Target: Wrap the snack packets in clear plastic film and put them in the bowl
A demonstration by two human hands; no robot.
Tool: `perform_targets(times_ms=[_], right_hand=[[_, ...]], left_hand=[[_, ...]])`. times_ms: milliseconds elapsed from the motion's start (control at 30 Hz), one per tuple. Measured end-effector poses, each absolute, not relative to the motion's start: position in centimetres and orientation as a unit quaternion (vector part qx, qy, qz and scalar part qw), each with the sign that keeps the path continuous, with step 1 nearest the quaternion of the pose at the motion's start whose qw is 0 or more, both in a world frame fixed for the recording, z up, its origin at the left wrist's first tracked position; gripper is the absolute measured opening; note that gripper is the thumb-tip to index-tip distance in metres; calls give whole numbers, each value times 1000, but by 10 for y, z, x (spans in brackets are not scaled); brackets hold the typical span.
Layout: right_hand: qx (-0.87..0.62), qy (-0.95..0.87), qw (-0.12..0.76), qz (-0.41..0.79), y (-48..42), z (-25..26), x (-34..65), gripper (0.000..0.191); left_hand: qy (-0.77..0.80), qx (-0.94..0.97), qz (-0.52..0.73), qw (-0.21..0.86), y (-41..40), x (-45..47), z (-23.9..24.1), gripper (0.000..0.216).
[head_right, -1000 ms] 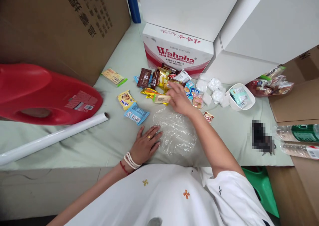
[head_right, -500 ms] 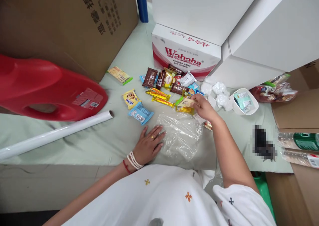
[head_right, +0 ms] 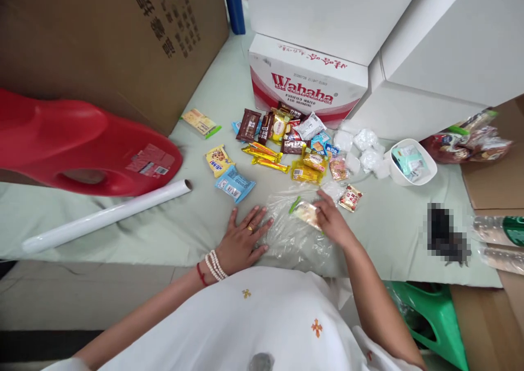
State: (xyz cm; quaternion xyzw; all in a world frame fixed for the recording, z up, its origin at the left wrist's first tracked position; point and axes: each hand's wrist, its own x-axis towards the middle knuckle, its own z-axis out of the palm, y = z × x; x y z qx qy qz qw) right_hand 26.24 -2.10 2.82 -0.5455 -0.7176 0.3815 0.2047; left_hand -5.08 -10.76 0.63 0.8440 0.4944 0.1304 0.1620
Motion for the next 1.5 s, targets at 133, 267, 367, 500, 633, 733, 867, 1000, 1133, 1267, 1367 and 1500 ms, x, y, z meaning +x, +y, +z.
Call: perform_targets(times_ms=[133, 267, 367, 500, 633, 733, 867, 1000, 1133, 1267, 1367, 1500], right_hand=[[-620, -656, 276, 330, -12, 26, 281, 24], [-620, -625, 312, 358, -21, 50, 271, 27], [-588, -604, 317, 435, -28, 53, 257, 22], [-551, -429, 428, 574, -34, 31, 242, 23], [-433, -274, 533, 673, -42, 12, 231, 31], [-370, -258, 542, 709, -51, 11, 229, 24], [-340, -338, 425, 768, -59, 16, 233, 33], [-310, -496, 165, 794, -56, 17, 230, 26], [-283, -565, 98, 769, -53, 22, 226, 26], [-256, -605, 151, 738, -68, 36, 239, 38], [-250, -609, 158, 736, -81, 42, 251, 45], [-229, -619, 99, 745, -76, 36, 246, 50]], left_hand=[[513, 835, 119, 157, -115, -57, 6, 74], [550, 813, 135, 136, -117, -55, 11, 55], [596, 775, 197, 76, -114, -48, 21, 40], [441, 856, 259, 80, -99, -21, 35, 31], [319, 886, 305, 142, -79, 20, 39, 28], [262, 855, 394, 213, -67, 33, 42, 24], [377, 680, 498, 383, -44, 29, 62, 27], [320, 716, 331, 525, -15, 31, 73, 40], [369, 850, 109, 361, -12, 35, 57, 36], [487, 839, 102, 221, -29, 22, 37, 30], [514, 813, 141, 234, -41, 19, 35, 33], [500, 788, 174, 315, -41, 39, 40, 55]])
